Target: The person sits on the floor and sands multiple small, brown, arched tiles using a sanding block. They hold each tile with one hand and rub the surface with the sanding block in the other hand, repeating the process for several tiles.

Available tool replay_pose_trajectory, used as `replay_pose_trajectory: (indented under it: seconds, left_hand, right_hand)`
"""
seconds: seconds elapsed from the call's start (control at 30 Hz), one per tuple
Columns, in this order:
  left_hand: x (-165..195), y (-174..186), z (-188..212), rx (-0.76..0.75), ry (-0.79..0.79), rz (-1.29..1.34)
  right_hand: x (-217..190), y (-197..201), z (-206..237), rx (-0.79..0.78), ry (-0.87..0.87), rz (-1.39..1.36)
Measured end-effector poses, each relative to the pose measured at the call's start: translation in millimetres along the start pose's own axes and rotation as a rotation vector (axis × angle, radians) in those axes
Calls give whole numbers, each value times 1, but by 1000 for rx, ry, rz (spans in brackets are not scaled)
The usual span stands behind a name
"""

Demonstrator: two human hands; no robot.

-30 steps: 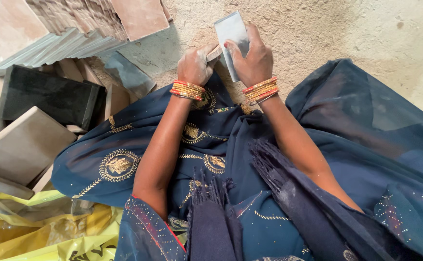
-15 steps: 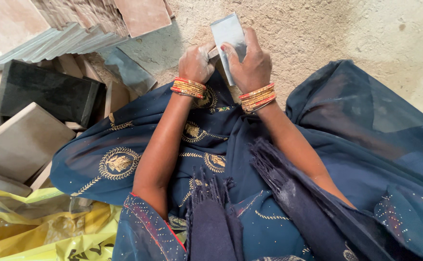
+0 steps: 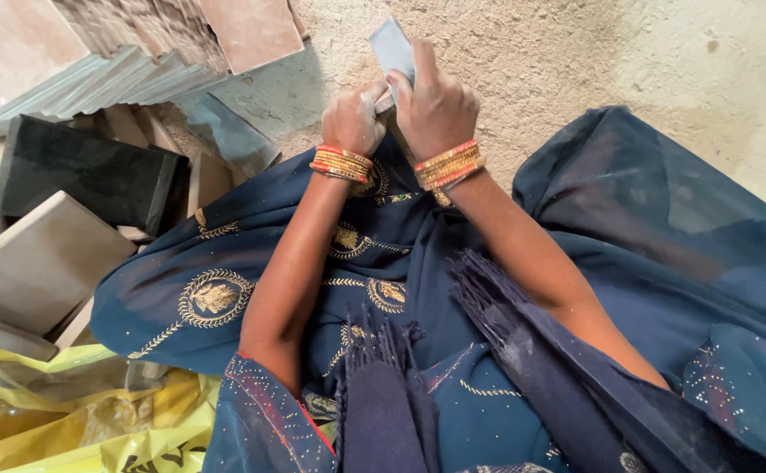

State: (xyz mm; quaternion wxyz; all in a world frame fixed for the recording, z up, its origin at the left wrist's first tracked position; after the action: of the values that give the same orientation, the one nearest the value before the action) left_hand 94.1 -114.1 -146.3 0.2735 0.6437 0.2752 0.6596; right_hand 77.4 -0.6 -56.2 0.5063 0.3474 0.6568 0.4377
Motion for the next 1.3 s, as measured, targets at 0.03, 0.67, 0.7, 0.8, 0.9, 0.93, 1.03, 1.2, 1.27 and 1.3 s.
replay_pose_trajectory:
  seconds: [0.03,0.67,0.7,0.8,0.9,0.93,1.03,1.2,1.27,1.3]
  left_hand:
    - [-1,-1,1,3,0,4]
    - [-20,-22,2,-114,117,-10]
    - [-11,-15,2,-27,34,-23]
    - [-2,-9,4,67,-58,-58]
    - [-14,-23,4,-86,67,-61]
    - [-12,-21,3,-70,48,-61]
    - [-1,-12,2,-3,-22,-74]
    - [-18,-6,-3,-115,117,-115]
    - [-14,18,-8,-16,25,-84]
    - [-19,22,-10,-54,58,-45]
  right_hand:
    - [3,-6,1,-50,-27,-29]
    - [1,-4,5,106,39,-4]
    - [0,-1,6,147,58,14]
    - [4,-4,3,157,55,-17]
    - [11,-7,-5,165,52,-22]
    - [13,-7,-9,178,62,-15]
    - [43,-31,-20,-44,-131,-39]
    - [67,-37,-26,-58,-222,-295]
    - [69,-33,-23,-19,-204,-325]
    - [69,-33,-20,-14,-205,-336]
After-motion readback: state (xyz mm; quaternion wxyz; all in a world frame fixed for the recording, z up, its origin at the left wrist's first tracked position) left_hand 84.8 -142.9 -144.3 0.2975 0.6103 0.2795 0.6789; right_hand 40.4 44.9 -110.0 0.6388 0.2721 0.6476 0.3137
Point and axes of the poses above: each hand's wrist, its own z-axis away from the middle knuckle, its own y-axis out of the back of the hand, x = y × z, the point moved 10 cm from there along -z, towards the middle knuckle, and after that the axes turned 3 degrees about y, right-handed, at the moved point
